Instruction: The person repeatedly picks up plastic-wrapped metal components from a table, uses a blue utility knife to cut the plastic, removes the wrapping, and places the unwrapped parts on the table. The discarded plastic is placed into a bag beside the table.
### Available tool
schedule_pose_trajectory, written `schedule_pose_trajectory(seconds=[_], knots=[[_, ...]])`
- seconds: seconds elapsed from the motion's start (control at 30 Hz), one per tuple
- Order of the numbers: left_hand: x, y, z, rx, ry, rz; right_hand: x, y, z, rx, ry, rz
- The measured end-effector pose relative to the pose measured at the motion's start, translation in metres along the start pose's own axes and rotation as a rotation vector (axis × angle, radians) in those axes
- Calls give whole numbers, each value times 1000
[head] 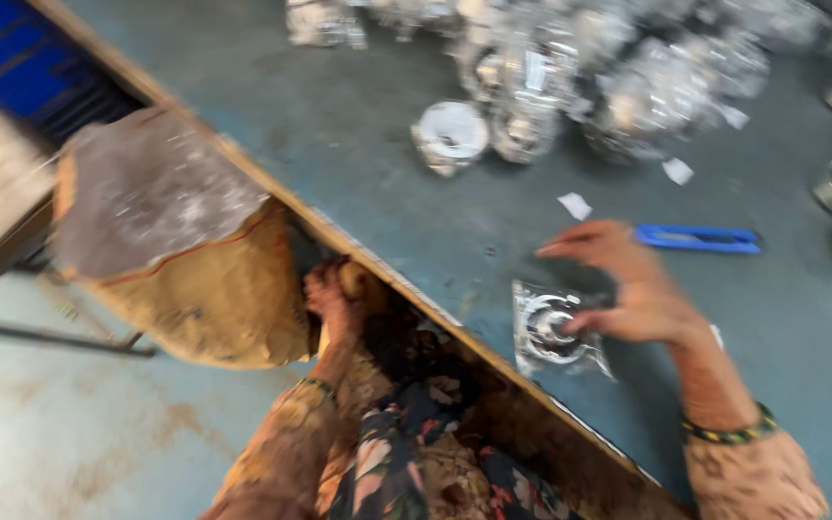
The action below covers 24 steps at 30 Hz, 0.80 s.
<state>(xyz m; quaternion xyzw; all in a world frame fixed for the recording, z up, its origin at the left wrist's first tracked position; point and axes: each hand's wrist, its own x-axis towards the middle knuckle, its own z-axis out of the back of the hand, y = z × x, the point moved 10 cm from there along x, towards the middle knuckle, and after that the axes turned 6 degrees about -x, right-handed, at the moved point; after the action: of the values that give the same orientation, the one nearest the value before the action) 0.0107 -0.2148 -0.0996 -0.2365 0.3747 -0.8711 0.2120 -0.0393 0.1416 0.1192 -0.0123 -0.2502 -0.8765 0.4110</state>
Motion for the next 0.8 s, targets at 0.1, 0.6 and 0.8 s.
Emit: schedule_pose_trajectory(seconds=[0.1,0.6,0.8], knots=[[-9,6,3,-85,75,-92,14,34,-27,199,221,-16],[-113,-287,67,-463,632,-1032,1,-24,-33,285,83,-274],[-74,-310,5,-491,715,-934,-13,-74,-40,588,-40,-460]])
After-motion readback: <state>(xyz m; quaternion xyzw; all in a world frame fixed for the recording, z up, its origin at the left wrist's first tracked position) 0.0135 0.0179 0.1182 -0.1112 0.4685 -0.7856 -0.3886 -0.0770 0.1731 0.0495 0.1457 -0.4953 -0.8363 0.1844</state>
